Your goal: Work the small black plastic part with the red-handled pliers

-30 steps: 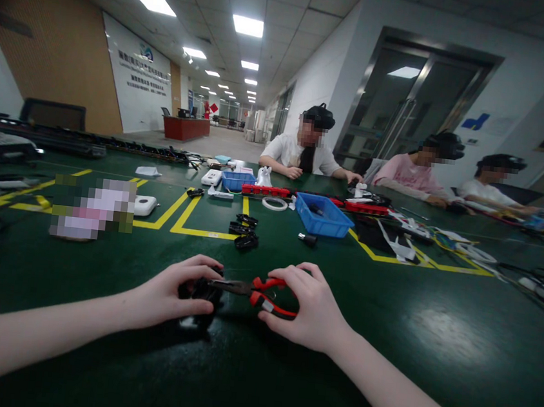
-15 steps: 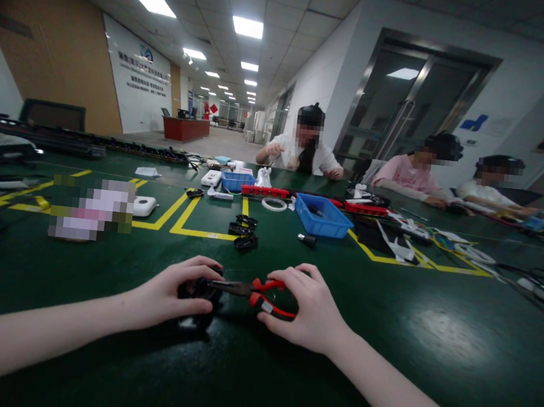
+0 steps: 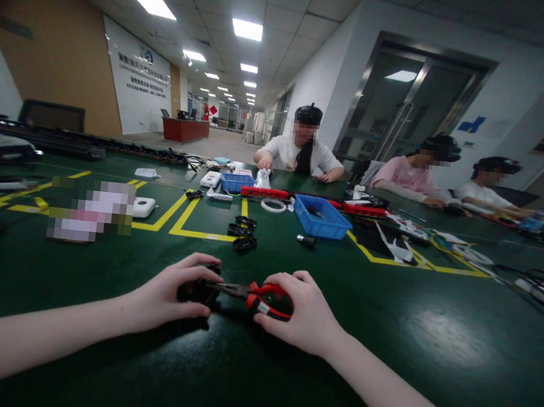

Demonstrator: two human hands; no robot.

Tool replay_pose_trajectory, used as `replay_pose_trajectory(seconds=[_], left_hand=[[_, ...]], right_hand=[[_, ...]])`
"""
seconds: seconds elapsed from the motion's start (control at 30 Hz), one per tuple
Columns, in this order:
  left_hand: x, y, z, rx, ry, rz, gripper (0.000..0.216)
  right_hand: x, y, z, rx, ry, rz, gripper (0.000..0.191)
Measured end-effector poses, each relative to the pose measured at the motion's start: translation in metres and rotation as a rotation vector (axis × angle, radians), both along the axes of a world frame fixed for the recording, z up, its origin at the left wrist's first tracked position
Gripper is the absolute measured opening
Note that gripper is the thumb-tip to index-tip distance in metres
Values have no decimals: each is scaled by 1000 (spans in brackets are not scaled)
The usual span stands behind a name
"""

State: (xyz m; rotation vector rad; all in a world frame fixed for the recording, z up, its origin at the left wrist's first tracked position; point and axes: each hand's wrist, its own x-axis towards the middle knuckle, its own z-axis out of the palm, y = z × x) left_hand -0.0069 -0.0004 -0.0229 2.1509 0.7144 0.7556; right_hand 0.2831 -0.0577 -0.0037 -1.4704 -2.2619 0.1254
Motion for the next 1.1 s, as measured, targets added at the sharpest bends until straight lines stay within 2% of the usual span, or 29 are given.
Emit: replay_pose_trajectory(seconds=[0.33,0.73,1.1], left_hand=[[-1,-1,3,-16,-1,-13,41],[1,0,5,-98,-4,18,38],[0,-1,7,-98,24,35,38]], right_hand=[[0,0,0,-54,28,-35,39],[4,2,-4,149,-64,46,43],[5,1,-5,162,-57,42,45]])
